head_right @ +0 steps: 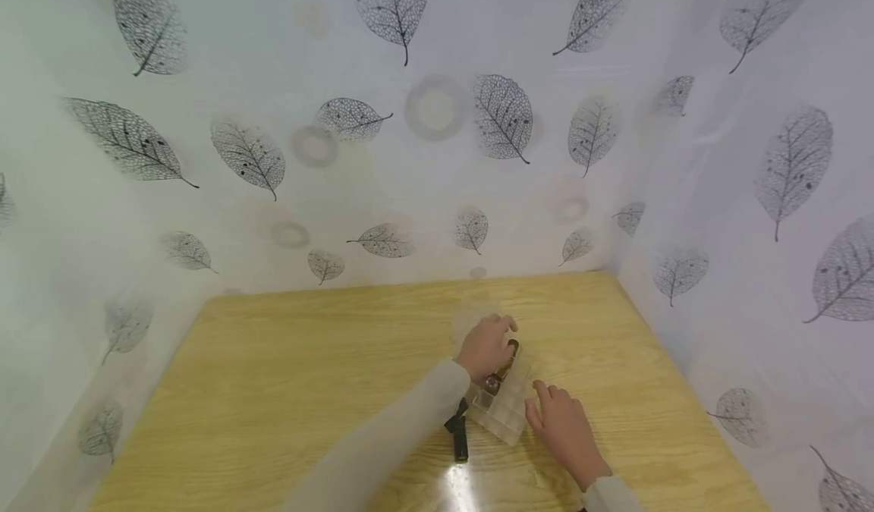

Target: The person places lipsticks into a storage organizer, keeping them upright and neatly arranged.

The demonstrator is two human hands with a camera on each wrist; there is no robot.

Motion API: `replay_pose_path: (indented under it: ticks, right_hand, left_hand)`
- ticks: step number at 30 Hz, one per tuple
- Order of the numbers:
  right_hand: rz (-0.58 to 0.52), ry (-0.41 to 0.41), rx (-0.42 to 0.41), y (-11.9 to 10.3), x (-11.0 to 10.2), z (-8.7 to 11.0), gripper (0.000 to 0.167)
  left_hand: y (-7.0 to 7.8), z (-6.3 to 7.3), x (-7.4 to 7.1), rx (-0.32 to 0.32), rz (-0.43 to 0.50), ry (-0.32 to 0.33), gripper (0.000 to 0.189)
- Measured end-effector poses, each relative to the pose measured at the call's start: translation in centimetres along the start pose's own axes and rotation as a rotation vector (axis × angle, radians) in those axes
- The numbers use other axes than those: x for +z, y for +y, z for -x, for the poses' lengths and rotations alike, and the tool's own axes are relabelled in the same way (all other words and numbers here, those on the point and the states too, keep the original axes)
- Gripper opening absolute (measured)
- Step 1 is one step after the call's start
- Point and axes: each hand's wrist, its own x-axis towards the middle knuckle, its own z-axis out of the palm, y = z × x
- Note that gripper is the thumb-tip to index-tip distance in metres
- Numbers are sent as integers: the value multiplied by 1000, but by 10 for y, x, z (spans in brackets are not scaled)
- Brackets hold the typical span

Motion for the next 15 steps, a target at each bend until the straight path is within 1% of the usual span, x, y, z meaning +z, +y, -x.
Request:
replay_pose_path:
  ticks: [1, 3, 5, 7, 9, 11, 13, 15]
  right_hand:
    - [-1, -3, 2, 0, 0, 0, 31]
    - [-4, -10, 11, -1, 1, 0, 32]
    - [-5, -19, 22, -1, 1, 0, 33]
    - [-7, -29, 30, -1, 1, 0, 33]
    - [-9, -34, 35, -1, 1, 0, 34]
    - [-7, -35, 34, -2, 1, -1, 34]
    - [-8, -36, 34, -3, 1, -1, 35]
    - [-7, -36, 34, -3, 1, -1, 35]
  left_hand:
    - [-1, 2, -5, -8, 4, 4, 23]
    - [-3, 7, -19, -38, 44, 24, 22]
    - [-7, 14, -33, -86, 96, 58, 20]
    - [-11, 23, -47, -142, 142, 111, 19]
    - [-16, 33, -59, -199, 164, 165, 20]
    - [-20, 46, -69, -251, 173, 194, 22]
    - [-25, 60, -73, -299, 172, 190, 26]
    - [-29, 75, -73, -349, 180, 147, 29]
